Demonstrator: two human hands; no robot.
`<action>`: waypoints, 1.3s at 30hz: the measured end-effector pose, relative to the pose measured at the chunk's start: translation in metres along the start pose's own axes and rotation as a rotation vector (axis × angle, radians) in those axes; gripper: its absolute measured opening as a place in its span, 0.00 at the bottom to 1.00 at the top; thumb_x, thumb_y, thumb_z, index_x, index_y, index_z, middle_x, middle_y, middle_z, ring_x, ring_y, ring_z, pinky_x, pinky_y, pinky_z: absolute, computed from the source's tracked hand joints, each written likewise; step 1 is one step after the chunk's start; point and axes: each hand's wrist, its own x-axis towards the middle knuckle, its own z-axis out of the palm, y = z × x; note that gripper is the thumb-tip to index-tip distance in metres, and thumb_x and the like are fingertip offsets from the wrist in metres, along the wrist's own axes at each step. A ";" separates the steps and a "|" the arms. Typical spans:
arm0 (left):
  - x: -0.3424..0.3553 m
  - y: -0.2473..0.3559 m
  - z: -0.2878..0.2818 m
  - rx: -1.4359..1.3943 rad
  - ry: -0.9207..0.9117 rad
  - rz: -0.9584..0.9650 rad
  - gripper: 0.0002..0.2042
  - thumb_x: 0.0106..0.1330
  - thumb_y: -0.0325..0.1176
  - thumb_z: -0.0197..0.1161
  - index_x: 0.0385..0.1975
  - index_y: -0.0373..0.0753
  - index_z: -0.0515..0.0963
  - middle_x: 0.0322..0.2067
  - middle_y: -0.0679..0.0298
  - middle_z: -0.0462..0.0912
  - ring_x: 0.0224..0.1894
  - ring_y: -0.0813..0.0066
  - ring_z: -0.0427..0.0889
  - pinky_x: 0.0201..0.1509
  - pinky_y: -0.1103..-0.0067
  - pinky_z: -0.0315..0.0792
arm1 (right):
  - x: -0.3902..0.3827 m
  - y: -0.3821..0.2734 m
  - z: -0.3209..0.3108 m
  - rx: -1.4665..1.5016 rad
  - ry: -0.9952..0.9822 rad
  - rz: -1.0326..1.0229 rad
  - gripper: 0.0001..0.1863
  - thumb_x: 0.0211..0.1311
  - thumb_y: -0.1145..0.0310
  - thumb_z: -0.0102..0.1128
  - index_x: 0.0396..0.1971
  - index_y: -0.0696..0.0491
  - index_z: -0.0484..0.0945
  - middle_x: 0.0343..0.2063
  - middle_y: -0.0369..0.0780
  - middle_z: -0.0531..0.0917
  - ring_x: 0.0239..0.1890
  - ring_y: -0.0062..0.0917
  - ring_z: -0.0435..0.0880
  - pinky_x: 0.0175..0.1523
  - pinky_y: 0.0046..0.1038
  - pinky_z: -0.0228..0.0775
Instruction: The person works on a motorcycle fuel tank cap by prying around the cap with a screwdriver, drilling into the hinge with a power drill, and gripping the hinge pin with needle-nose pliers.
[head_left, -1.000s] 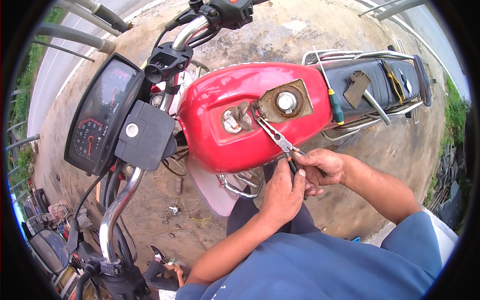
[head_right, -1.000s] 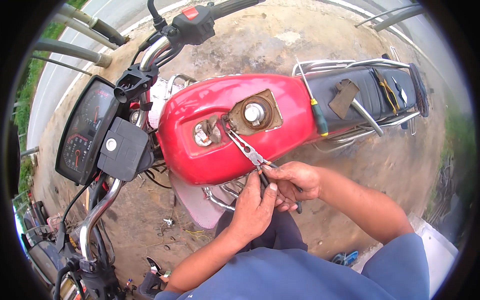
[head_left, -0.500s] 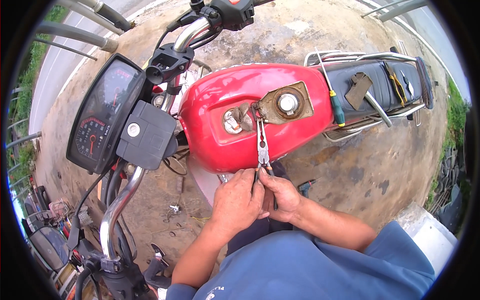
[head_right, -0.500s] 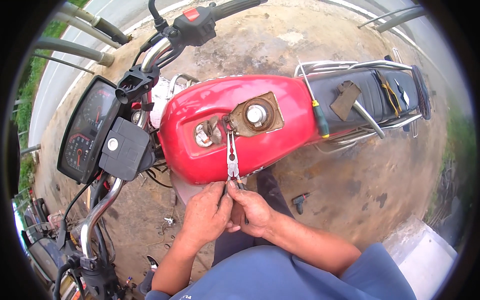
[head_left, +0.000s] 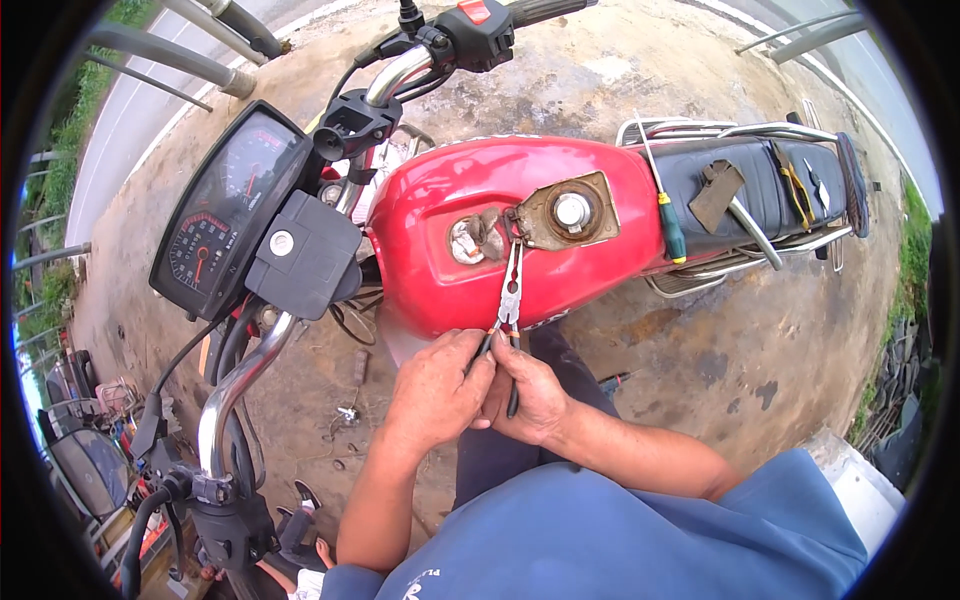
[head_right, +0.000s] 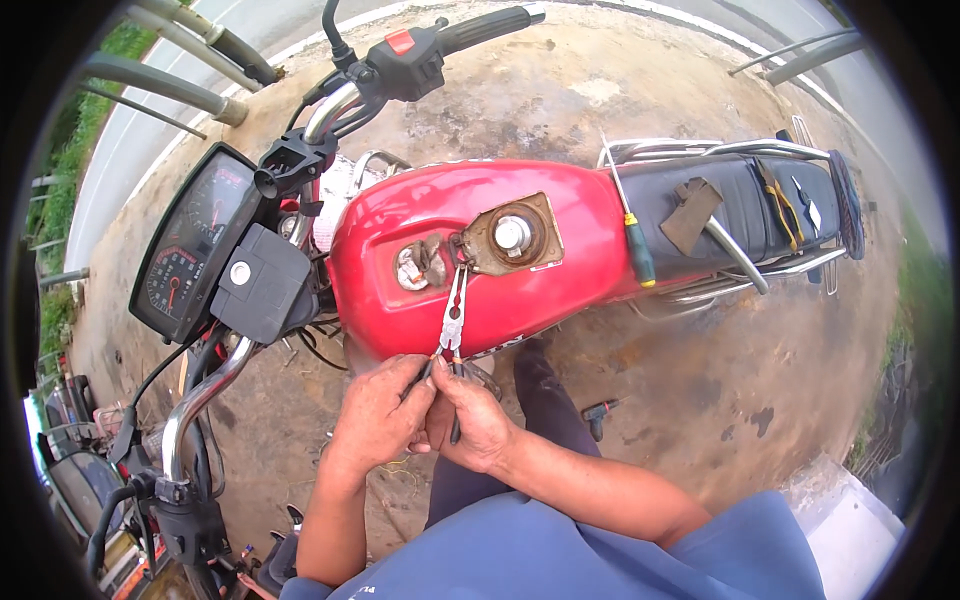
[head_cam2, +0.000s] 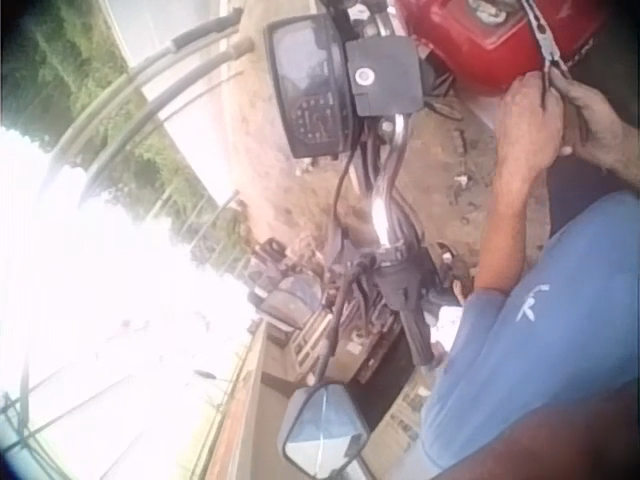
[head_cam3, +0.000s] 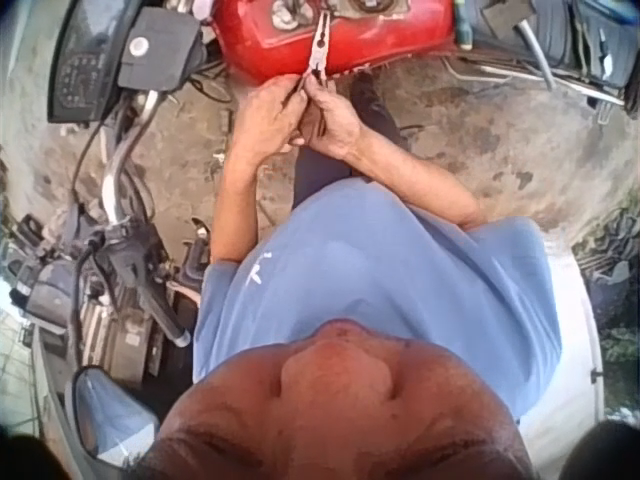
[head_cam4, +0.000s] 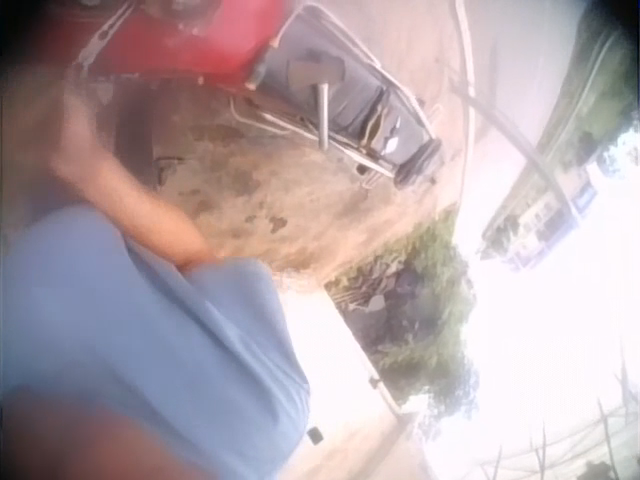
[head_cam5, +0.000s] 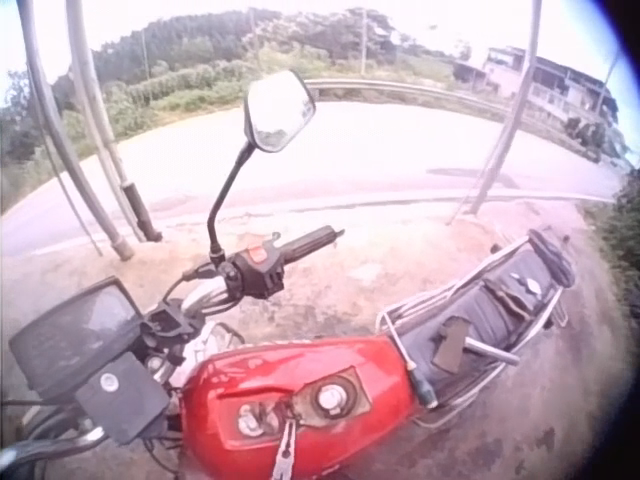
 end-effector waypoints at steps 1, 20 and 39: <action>0.002 -0.001 -0.003 0.054 -0.011 0.001 0.13 0.70 0.37 0.57 0.45 0.35 0.79 0.41 0.48 0.84 0.45 0.43 0.83 0.47 0.57 0.75 | 0.004 0.003 0.001 -0.045 -0.031 -0.022 0.22 0.79 0.41 0.44 0.48 0.45 0.75 0.36 0.37 0.82 0.34 0.29 0.81 0.33 0.30 0.64; 0.028 0.051 0.115 -1.220 0.160 -0.175 0.10 0.79 0.34 0.52 0.44 0.39 0.80 0.29 0.73 0.79 0.24 0.87 0.72 0.28 0.86 0.68 | -0.073 -0.134 0.029 -0.803 0.214 0.333 0.21 0.81 0.46 0.44 0.47 0.50 0.72 0.29 0.40 0.79 0.25 0.28 0.79 0.21 0.24 0.64; -0.019 0.050 0.093 -0.711 0.226 0.071 0.14 0.77 0.35 0.62 0.53 0.33 0.81 0.38 0.65 0.87 0.39 0.83 0.81 0.43 0.82 0.76 | -0.207 -0.123 0.049 -2.547 0.514 -0.616 0.17 0.64 0.59 0.67 0.44 0.54 0.76 0.34 0.45 0.82 0.40 0.43 0.85 0.44 0.43 0.77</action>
